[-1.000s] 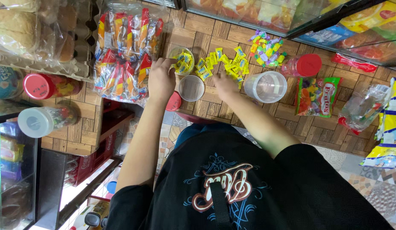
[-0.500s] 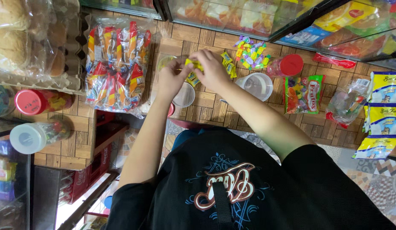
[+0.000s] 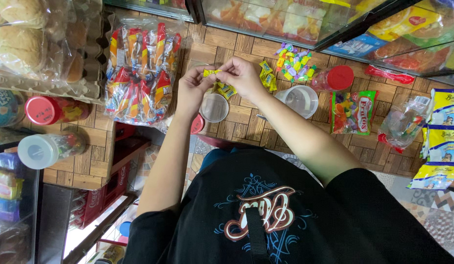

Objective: The person sorts yellow-wrapped candies from a bulk container into a smaller clear jar, then opens a bag of colorful gummy candies with scissors and pours them onto the counter.

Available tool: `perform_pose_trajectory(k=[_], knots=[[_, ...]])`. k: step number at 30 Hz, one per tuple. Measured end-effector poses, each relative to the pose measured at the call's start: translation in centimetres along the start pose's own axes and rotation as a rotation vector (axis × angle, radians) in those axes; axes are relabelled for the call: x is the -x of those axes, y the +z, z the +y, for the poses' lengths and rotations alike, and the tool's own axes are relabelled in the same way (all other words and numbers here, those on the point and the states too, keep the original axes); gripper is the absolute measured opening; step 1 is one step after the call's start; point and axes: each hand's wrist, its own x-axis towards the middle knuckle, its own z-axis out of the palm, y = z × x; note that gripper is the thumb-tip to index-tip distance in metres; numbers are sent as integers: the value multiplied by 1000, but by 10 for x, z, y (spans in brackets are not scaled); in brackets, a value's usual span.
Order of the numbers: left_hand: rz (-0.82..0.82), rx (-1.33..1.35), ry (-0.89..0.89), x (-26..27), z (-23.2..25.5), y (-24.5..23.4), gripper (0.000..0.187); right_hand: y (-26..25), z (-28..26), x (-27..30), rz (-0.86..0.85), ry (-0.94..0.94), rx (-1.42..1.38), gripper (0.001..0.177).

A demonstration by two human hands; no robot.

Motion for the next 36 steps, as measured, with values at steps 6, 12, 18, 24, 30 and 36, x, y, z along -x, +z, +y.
perform_pose_trajectory(k=[6,12,18,24,30,36], knots=[[80,395,-140,0,-5,3,15,2,-17,2,55,1,164,11],[42,214,-81,0,5,1,16,6,-19,-2,64,-13,217,9],[205,-743,238,4,22,-9,17,-25,39,-12,97,31,583,36],[190,-949,462,30,29,-13,31,-30,102,21,-114,206,999,21],[196,-960,337,49,43,-27,27,-20,112,36,-105,15,1260,36],[183,-848,292,42,28,-25,25,-30,93,37,-15,134,1337,32]])
